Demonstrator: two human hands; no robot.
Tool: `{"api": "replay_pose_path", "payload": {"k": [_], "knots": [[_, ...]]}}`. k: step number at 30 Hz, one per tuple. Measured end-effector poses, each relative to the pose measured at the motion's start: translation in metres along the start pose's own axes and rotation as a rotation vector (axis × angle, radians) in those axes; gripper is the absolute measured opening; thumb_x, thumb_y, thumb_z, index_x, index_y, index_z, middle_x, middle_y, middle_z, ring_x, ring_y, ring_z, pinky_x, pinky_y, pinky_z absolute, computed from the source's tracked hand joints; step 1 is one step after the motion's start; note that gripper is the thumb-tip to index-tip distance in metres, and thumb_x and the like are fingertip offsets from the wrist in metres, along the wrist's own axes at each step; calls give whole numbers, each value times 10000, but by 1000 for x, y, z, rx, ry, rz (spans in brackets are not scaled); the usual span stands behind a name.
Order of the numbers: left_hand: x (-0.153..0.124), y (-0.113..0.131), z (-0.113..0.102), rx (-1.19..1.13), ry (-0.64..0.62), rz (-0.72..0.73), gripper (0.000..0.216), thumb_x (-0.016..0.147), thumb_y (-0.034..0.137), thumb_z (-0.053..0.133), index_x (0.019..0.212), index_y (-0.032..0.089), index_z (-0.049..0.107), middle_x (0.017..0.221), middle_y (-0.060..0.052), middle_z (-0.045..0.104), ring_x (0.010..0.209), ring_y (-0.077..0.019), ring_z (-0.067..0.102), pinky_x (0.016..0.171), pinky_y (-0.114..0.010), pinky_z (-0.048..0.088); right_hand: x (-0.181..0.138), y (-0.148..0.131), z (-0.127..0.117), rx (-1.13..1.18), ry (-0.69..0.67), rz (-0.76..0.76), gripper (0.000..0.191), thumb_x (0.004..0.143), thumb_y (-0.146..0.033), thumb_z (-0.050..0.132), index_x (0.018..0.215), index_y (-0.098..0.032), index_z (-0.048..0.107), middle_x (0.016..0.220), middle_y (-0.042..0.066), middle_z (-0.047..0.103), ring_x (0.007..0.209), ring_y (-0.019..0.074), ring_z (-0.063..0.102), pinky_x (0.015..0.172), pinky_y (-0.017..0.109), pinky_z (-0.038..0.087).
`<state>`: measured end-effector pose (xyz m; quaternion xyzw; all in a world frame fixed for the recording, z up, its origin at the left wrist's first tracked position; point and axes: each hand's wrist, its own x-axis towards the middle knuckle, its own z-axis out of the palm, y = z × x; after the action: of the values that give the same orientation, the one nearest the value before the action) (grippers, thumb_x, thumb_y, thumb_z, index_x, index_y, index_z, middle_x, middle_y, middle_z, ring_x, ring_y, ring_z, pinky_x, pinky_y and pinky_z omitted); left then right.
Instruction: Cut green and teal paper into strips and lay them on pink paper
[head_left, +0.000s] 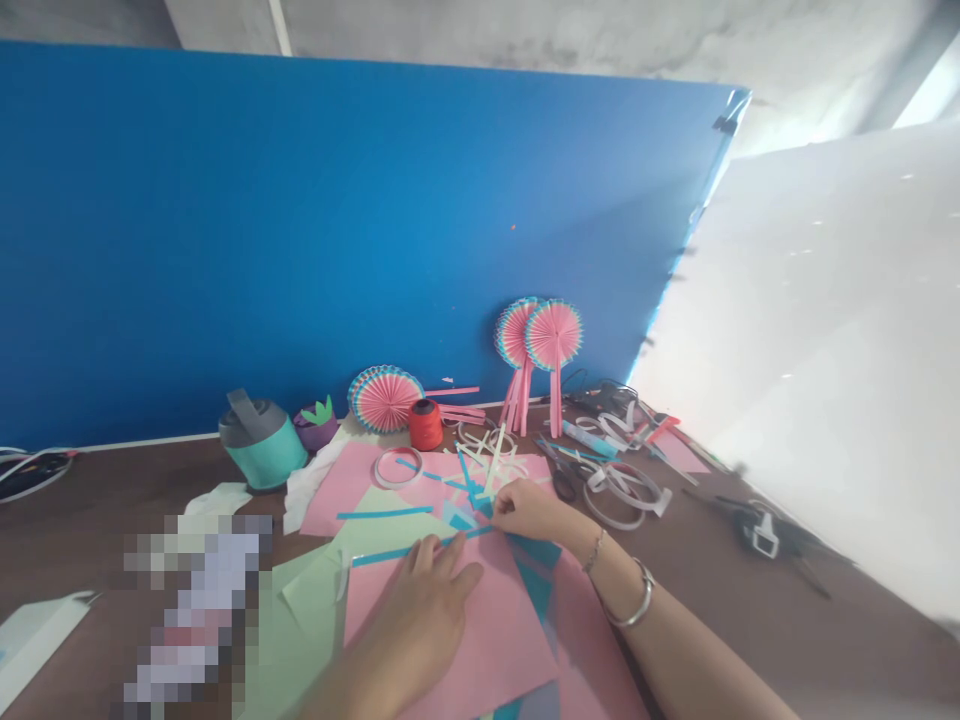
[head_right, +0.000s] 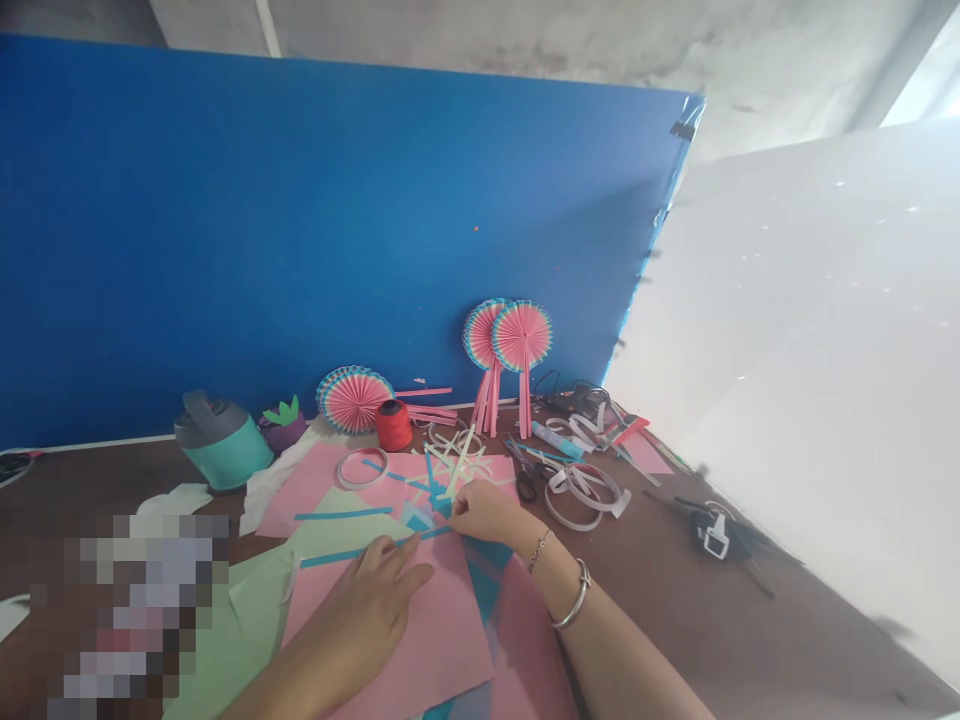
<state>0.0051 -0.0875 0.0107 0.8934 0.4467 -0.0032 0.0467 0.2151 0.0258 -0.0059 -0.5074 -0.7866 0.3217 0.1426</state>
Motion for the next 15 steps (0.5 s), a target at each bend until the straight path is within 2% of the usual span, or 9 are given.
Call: {"api": "replay_pose_path", "payload": {"k": [5,15], "knots": [[0,3,-3,47,18,6,472,890,79,382,1289,190,609,1496,-124,489,1245,-304,477,1028,-483,396,1,4,2,-36,17,4,180,670,-182,629,496,-163,584,462,-39,466,507,93,363,508,232,290],[2,3,-2,13,-45,-42,465,898,98,399,1311,202,585,1547,-119,424,1276,-336,459,1012,-513,419,2,4,5,-66,16,60,224,655,-181,622,442,-166,555,405,-49,368,496,93,347,500,236,274]]}}
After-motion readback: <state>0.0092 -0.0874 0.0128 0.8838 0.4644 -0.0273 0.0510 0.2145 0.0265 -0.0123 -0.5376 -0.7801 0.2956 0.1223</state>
